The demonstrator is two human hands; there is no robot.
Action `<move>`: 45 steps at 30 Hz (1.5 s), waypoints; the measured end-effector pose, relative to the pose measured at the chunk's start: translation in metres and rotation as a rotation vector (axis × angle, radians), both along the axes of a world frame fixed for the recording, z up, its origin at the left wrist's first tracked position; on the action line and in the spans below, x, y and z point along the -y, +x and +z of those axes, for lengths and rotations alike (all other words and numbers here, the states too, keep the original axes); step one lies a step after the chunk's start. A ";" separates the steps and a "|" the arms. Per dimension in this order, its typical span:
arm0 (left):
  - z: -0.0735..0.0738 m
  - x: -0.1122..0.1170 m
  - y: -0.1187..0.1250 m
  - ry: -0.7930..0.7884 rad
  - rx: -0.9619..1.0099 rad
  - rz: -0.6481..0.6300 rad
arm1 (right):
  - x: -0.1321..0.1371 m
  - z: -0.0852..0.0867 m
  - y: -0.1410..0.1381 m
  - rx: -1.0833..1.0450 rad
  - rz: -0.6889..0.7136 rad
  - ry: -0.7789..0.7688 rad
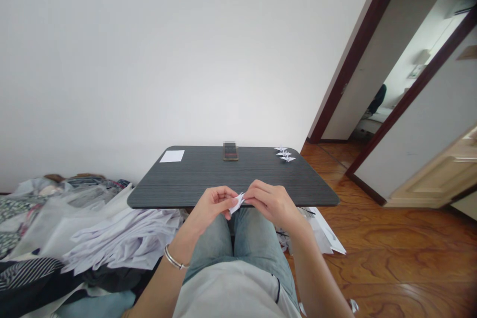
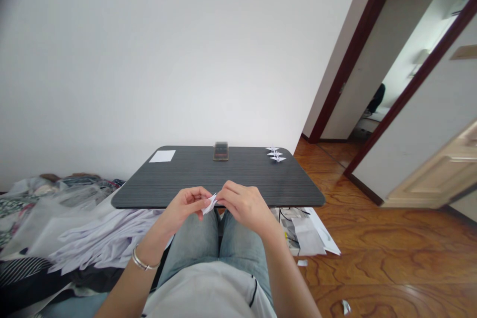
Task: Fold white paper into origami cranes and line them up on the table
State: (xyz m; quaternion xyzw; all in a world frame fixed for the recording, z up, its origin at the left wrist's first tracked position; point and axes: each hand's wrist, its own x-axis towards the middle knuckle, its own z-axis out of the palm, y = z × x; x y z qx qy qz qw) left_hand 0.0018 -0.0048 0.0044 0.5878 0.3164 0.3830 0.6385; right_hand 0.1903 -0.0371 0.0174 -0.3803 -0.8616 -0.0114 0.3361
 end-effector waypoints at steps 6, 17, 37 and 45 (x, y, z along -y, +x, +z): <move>-0.001 -0.001 -0.001 0.000 -0.012 0.005 | -0.003 -0.001 0.000 -0.018 0.002 -0.005; 0.000 -0.001 0.000 -0.007 -0.022 0.006 | -0.001 0.003 -0.003 -0.050 0.037 -0.065; 0.000 -0.002 0.002 0.031 -0.003 0.034 | -0.002 0.004 0.001 0.087 -0.024 0.021; -0.001 -0.002 0.001 0.020 -0.008 0.049 | -0.007 -0.002 0.002 0.034 0.002 0.076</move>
